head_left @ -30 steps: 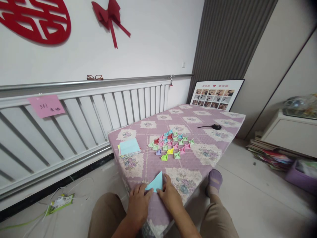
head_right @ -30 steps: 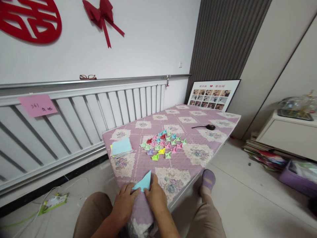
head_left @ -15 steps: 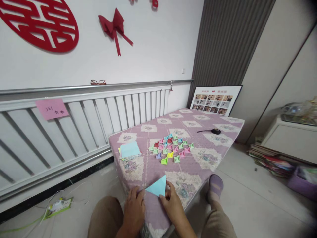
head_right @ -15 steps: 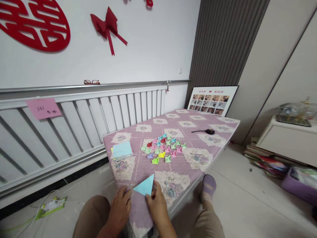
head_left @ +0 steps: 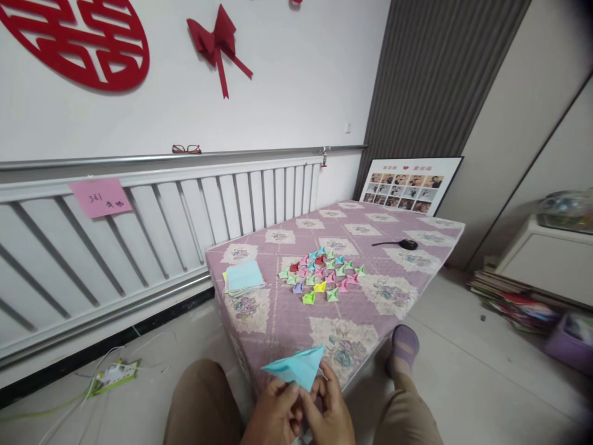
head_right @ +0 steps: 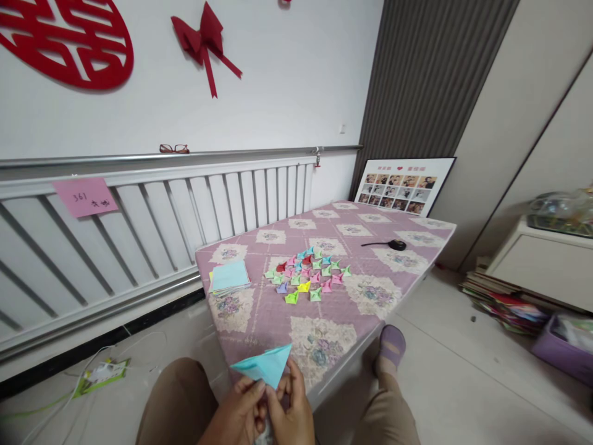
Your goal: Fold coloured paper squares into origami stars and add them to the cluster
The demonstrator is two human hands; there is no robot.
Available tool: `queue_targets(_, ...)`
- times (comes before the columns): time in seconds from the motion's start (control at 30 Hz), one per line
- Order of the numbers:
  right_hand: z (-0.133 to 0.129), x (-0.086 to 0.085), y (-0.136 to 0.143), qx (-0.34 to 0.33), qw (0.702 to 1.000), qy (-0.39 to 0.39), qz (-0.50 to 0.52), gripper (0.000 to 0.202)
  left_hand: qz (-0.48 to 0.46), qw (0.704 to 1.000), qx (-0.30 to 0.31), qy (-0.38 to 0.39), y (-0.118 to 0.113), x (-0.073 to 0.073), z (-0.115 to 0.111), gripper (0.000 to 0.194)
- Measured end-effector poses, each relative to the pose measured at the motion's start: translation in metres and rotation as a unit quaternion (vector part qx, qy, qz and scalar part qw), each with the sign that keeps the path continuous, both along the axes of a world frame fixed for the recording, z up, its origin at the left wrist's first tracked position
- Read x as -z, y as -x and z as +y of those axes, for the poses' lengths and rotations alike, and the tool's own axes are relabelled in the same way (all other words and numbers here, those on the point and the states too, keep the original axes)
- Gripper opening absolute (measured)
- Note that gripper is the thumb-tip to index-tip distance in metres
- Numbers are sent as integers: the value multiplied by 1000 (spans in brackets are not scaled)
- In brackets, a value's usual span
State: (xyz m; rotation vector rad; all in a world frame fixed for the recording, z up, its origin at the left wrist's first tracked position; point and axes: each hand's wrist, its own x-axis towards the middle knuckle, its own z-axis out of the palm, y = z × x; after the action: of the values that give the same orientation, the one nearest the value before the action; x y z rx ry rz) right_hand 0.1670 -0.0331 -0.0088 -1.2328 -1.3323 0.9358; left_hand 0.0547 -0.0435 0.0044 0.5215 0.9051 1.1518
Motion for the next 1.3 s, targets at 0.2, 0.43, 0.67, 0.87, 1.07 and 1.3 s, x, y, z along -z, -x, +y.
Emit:
queue_targets(0.2,-8,-7,-6,-17,996,-47,-69,52,12,1000,7,-27,4,-21,-5,53)
queue_targets(0.43,2,-17,-32,-44,997,-26,-62,32,227,971,-26,-64,26,-25,-4,43)
queue_targets(0.67,-1,-63,-52,-19,999,32,20,38,319,936,3,-146,40,-34,-8,17)
queue_targets(0.87,-8,-89,-44,-123,983,-25,-131,15,392,897,42,-200,41,-47,-12,15)
queue_targets(1.07,-10,-87,-38,-172,966,-13,-194,13,427,874,77,-218,38,-56,-15,14)
queue_targets(1.3,-12,-85,-32,-194,952,-24,-234,18,388,888,146,-198,33,-58,-16,12)
